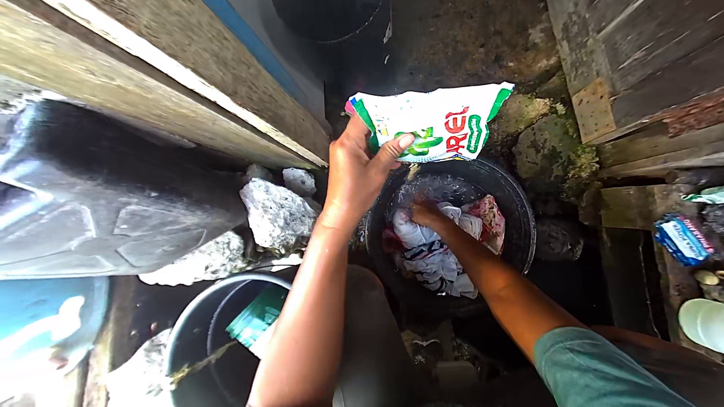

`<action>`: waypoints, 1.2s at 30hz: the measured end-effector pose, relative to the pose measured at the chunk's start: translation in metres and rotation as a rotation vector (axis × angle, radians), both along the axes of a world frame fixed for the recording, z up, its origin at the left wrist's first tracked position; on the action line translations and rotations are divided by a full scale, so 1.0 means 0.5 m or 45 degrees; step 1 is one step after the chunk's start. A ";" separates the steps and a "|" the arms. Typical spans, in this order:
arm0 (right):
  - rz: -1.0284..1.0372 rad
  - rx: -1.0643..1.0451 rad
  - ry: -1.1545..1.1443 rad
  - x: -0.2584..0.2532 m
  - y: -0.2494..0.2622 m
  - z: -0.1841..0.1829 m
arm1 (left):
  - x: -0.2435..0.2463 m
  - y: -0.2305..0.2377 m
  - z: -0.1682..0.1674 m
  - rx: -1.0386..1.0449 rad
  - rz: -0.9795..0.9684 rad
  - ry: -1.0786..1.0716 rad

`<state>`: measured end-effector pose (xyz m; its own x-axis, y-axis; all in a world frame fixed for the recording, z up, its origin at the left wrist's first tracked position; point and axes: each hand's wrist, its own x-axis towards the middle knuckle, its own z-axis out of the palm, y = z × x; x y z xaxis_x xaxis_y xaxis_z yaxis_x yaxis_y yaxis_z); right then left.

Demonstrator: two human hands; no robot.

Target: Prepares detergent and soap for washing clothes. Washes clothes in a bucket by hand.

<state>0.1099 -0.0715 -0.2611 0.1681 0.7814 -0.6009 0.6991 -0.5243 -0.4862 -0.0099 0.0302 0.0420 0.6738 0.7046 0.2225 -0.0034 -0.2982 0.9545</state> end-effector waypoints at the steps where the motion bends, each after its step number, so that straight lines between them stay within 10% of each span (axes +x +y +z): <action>1: 0.052 0.035 0.000 0.000 -0.007 -0.012 | -0.002 0.001 -0.002 0.008 0.001 0.010; 7: -0.270 0.136 -0.205 -0.038 -0.031 -0.021 | 0.000 0.007 -0.009 0.013 -0.024 0.020; 11: -0.460 0.344 0.245 -0.013 -0.059 0.049 | 0.002 0.011 -0.010 0.022 -0.037 -0.002; 23: -0.605 1.327 0.805 0.057 -0.108 0.480 | -0.010 0.011 0.007 -0.124 -0.024 -0.144; 36: -0.507 0.315 -0.149 0.038 -0.019 0.026 | -0.012 0.011 0.014 -0.153 -0.108 -0.160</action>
